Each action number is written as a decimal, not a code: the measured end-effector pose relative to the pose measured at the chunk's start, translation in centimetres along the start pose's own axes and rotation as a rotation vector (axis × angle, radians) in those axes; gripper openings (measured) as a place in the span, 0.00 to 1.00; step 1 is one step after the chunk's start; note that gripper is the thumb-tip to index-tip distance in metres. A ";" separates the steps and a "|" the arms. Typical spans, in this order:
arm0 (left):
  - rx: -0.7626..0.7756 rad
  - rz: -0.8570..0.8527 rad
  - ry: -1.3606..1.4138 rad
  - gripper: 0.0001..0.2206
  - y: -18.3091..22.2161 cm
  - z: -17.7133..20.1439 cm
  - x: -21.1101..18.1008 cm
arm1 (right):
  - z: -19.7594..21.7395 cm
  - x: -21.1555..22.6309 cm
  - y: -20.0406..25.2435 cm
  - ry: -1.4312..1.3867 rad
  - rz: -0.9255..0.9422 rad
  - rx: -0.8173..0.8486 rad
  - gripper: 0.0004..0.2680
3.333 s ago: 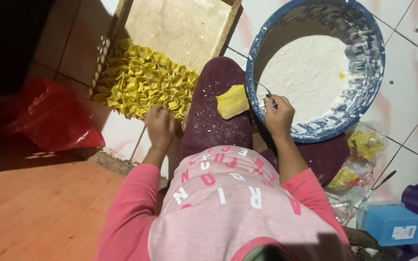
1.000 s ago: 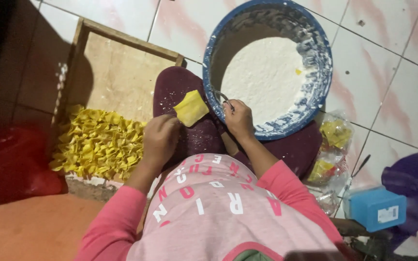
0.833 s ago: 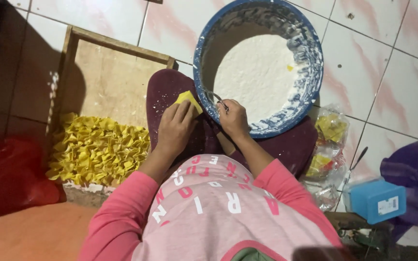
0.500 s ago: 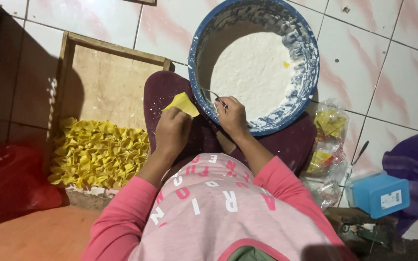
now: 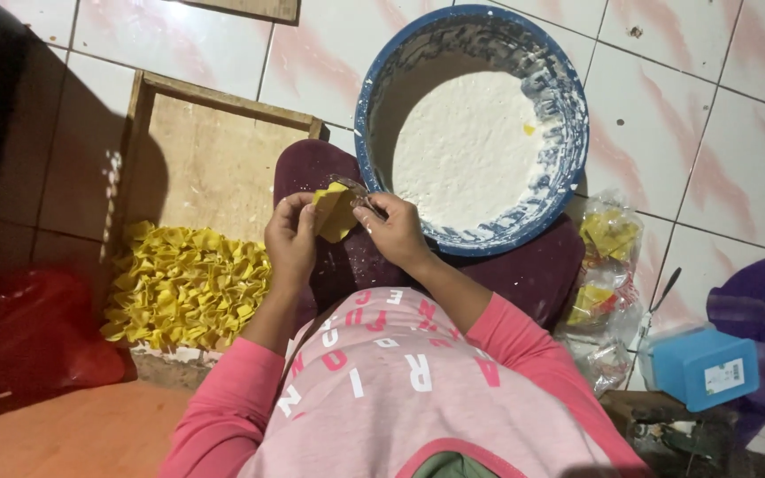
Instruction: Folding dumplings by placing filling on wrappers and crimping the edges into a specific shape.
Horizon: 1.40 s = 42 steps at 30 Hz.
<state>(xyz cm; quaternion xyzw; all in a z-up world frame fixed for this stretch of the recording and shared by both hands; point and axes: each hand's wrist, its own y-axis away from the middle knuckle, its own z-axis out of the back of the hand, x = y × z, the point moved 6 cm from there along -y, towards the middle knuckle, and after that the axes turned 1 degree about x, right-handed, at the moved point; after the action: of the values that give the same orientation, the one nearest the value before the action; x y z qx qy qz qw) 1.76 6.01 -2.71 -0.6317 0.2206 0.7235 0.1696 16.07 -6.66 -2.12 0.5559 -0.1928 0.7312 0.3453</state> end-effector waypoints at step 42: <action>0.129 0.127 0.074 0.03 1.4 -2.1 -0.6 | -0.9 0.7 0.4 -0.208 -0.058 0.120 0.03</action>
<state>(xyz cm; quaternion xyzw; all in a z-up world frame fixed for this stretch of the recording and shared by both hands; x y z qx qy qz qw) 2.87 3.76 -2.16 -0.6303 0.3126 0.6934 0.1553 15.07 -6.11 -1.66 0.6539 -0.1671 0.6693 0.3106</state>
